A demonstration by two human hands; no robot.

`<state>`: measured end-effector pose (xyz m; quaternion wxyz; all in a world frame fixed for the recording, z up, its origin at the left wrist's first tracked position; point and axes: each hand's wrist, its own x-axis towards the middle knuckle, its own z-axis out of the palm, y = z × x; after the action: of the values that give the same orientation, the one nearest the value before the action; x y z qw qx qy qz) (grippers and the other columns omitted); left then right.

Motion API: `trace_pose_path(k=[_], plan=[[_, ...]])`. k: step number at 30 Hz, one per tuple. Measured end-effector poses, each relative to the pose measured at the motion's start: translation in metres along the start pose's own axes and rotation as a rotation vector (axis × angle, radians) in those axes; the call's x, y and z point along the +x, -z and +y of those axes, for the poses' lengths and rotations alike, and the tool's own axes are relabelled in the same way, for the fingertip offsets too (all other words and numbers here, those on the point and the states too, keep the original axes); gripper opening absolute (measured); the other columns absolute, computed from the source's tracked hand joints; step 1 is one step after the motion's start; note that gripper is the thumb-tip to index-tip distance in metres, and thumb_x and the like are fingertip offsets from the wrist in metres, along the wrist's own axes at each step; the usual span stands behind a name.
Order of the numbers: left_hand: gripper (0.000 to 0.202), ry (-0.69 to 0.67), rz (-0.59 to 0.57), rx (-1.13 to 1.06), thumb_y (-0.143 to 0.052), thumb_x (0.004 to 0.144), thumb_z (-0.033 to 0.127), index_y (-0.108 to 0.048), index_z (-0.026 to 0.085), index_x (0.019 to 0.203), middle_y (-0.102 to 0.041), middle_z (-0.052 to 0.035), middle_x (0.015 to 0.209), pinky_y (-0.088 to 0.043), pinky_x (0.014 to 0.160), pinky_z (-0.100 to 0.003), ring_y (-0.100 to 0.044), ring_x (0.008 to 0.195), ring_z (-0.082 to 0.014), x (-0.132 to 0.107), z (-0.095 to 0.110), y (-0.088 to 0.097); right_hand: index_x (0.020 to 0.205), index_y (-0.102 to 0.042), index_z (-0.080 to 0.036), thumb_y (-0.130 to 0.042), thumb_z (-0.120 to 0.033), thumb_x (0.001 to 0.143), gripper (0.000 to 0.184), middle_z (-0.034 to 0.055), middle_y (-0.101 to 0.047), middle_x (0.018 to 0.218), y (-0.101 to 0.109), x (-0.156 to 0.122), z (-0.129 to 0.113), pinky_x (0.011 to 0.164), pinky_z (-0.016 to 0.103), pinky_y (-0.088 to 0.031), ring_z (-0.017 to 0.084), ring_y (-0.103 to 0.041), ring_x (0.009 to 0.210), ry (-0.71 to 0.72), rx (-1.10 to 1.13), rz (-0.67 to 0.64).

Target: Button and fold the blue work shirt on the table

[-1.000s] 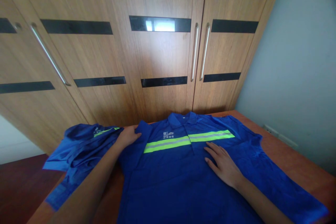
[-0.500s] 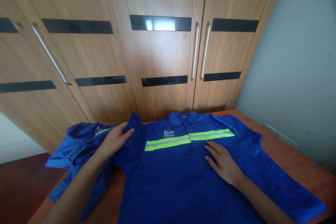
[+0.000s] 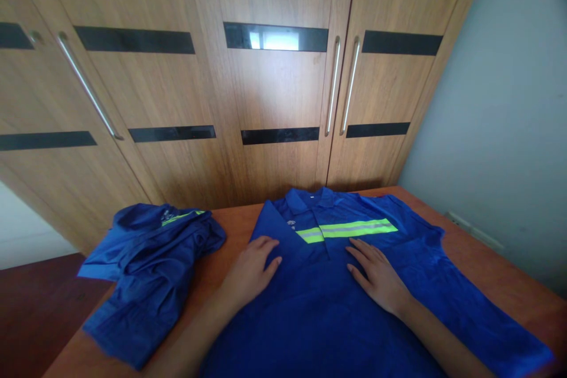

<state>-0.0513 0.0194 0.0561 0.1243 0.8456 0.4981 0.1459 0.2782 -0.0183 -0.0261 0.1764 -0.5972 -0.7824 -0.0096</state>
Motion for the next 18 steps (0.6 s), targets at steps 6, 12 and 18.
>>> trace_pose_path(k=[6,12,18], plan=[[0.063,0.041,-0.056,0.177,-0.038,0.089,0.057,-0.036,0.025,0.143,-0.025,-0.0103,0.154,-0.021,0.113,-0.05,-0.021,0.141,-0.0302,-0.018,-0.024,-0.03,0.132,-0.051,-0.024,-0.036,-0.047,0.094,0.047,0.0085,-0.045,0.143,0.001,-0.001,-0.001,0.108,0.049,-0.033,0.027,-0.04,0.131,0.005,-0.02,-0.009],[0.07,0.111,-0.074,0.236,-0.029,0.088,0.064,-0.033,0.023,0.144,-0.022,-0.0112,0.155,-0.015,0.114,-0.053,-0.016,0.142,-0.0296,-0.018,-0.03,-0.028,0.132,-0.051,-0.024,-0.035,-0.048,0.094,0.047,0.0085,-0.044,0.143,0.002,-0.001,-0.002,0.108,0.05,-0.033,0.027,-0.039,0.132,-0.003,-0.012,-0.016],[0.072,0.11,-0.091,0.222,-0.028,0.087,0.066,-0.032,0.024,0.145,-0.021,-0.0113,0.155,-0.016,0.113,-0.053,-0.017,0.142,-0.0287,-0.022,-0.039,-0.024,0.132,-0.051,-0.024,-0.035,-0.048,0.095,0.048,0.0085,-0.044,0.143,0.002,-0.001,-0.004,0.108,0.05,-0.032,0.026,-0.039,0.132,-0.003,-0.008,-0.016]])
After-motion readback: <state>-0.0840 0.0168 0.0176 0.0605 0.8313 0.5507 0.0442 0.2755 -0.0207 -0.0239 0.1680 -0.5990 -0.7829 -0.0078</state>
